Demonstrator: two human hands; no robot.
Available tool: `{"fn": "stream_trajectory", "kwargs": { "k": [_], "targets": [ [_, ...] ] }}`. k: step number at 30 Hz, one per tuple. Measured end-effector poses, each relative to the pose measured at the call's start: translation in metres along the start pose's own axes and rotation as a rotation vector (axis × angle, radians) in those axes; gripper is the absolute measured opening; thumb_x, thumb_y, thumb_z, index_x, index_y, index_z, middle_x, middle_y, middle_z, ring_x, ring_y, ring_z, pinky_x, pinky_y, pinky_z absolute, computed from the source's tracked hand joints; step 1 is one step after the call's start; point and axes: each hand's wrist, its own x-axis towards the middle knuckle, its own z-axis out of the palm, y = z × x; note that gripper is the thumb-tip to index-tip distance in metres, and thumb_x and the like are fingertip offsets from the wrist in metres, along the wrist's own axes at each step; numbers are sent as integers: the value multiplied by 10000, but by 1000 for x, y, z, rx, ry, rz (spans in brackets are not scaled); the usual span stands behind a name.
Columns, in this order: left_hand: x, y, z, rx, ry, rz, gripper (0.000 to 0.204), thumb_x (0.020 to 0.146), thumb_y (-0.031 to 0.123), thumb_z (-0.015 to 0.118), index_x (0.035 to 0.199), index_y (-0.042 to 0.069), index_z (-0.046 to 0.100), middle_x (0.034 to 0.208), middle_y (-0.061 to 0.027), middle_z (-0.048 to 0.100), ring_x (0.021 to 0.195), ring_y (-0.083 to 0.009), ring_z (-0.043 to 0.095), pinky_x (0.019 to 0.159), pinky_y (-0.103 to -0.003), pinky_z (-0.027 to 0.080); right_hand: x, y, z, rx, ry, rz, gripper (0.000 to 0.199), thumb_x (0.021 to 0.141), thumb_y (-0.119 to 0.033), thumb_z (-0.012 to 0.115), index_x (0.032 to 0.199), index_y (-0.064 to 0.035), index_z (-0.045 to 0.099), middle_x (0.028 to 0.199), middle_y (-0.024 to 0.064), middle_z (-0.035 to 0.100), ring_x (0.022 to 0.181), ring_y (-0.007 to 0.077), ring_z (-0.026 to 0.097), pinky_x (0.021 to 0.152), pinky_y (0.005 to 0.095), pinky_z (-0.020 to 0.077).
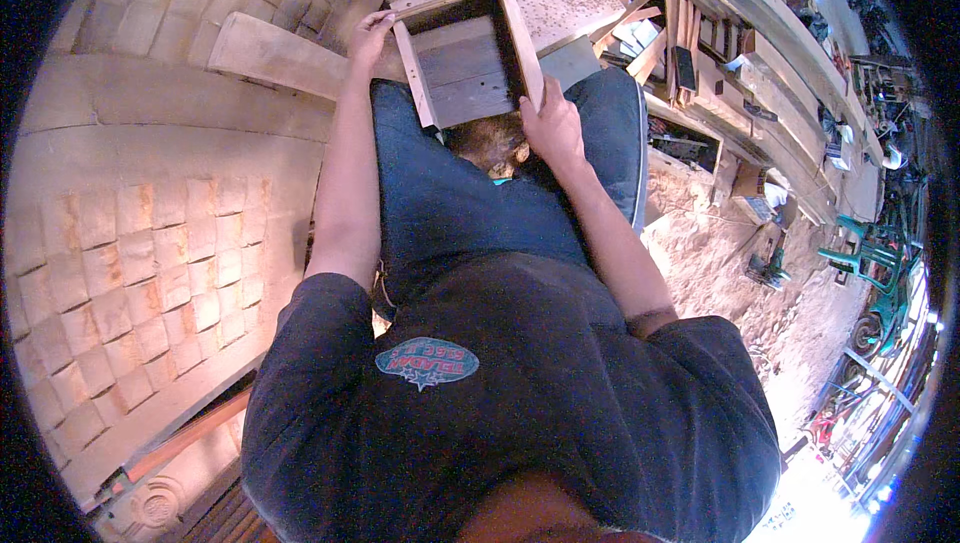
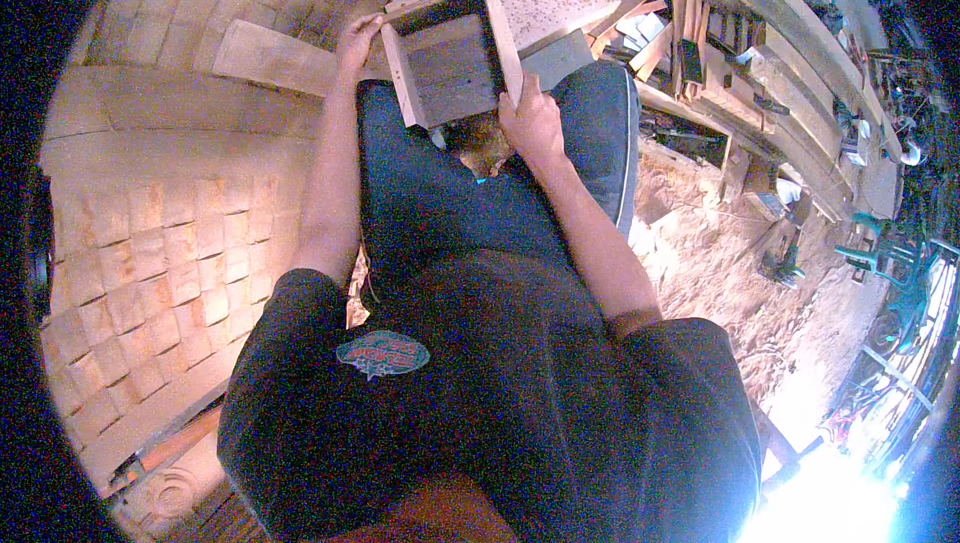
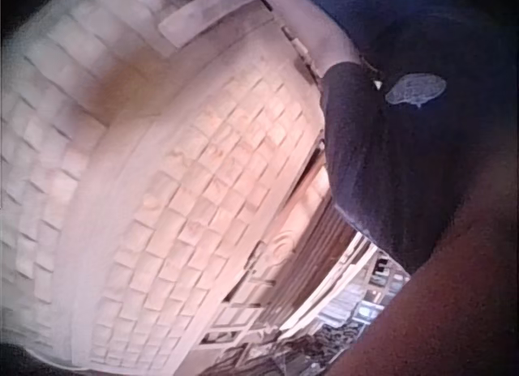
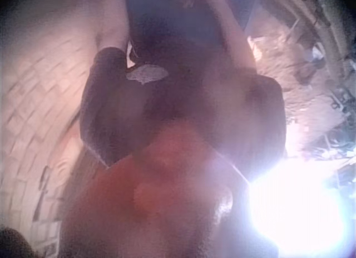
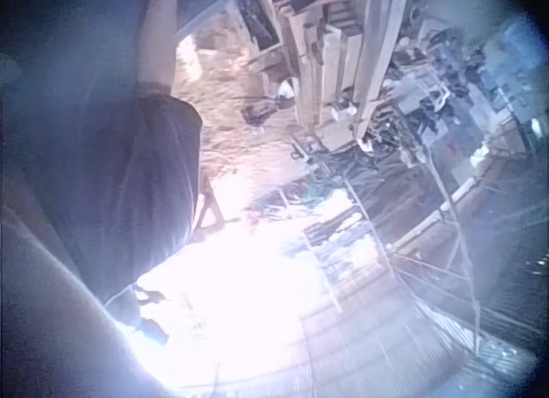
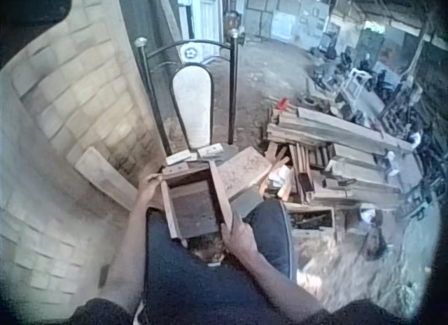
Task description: The person assembles pieces of wood to form a small box, placing boards together and securing them by hand.
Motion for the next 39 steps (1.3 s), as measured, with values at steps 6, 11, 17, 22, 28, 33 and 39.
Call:
{"fn": "stream_trajectory", "kwargs": {
  "k": [6, 11, 17, 22, 28, 33, 39],
  "targets": [
    [-2, 8, -2, 43, 21, -81, 204, 904, 220, 684, 1052, 90, 736, 930, 15, 683, 869, -93, 593, 787, -240, 455, 25, 33, -11, 803, 16, 203, 388, 885, -222, 663, 1137, 22, 500, 828, 160, 616, 588, 267, 620, 540, 411, 535],
    [-1, 7, -1, 30, 4, -55, 204, 907, 225, 679, 1060, 102, 733, 941, 17, 683, 867, -97, 600, 780, -243, 463, 32, 63, -25, 992, 45, 379, 356, 793, -137, 696, 1058, -1, 501, 740, 108, 570, 510, 194, 582, 457, 332, 495],
    [5, -5, -1, -15, 24, -142, 209, 904, 238, 682, 1066, 117, 734, 954, 13, 691, 859, -98, 608, 730, -256, 472, 22, 52, -26, 338, 195, 88, 384, 779, -196, 716, 1061, 9, 557, 854, 236, 671, 696, 320, 695, 637, 394, 553],
    [12, -12, -4, 26, 35, -195, 211, 904, 236, 679, 1074, 122, 733, 958, 1, 697, 870, -96, 613, 718, -258, 483, 5, 23, -36, 302, 78, 3, 440, 800, -228, 677, 1142, -2, 518, 866, 319, 655, 843, 486, 645, 761, 532, 533],
    [6, -7, -2, 12, 23, -76, 239, 905, 255, 680, 1087, 110, 731, 946, -5, 699, 837, -99, 619, 723, -261, 494, 0, 14, -32, 215, -41, -32, 450, 808, -212, 651, 1171, -3, 489, 858, 322, 652, 836, 497, 640, 773, 557, 523],
    [5, -8, -3, 113, 40, -126, 222, 919, 259, 659, 1089, 138, 735, 976, -12, 696, 872, -110, 619, 729, -266, 495, 1, 18, -22, 131, -76, -34, 470, 812, -229, 660, 1204, -5, 529, 858, 307, 660, 829, 464, 657, 759, 515, 538],
    [3, -11, -2, -63, -12, -119, 249, 929, 300, 633, 1123, 168, 718, 1042, -7, 690, 949, -139, 620, 758, -316, 500, 1, 19, -20, 76, -64, -48, 472, 801, -224, 660, 1204, -3, 550, 846, 295, 661, 808, 435, 669, 735, 496, 552]
  ]
}}
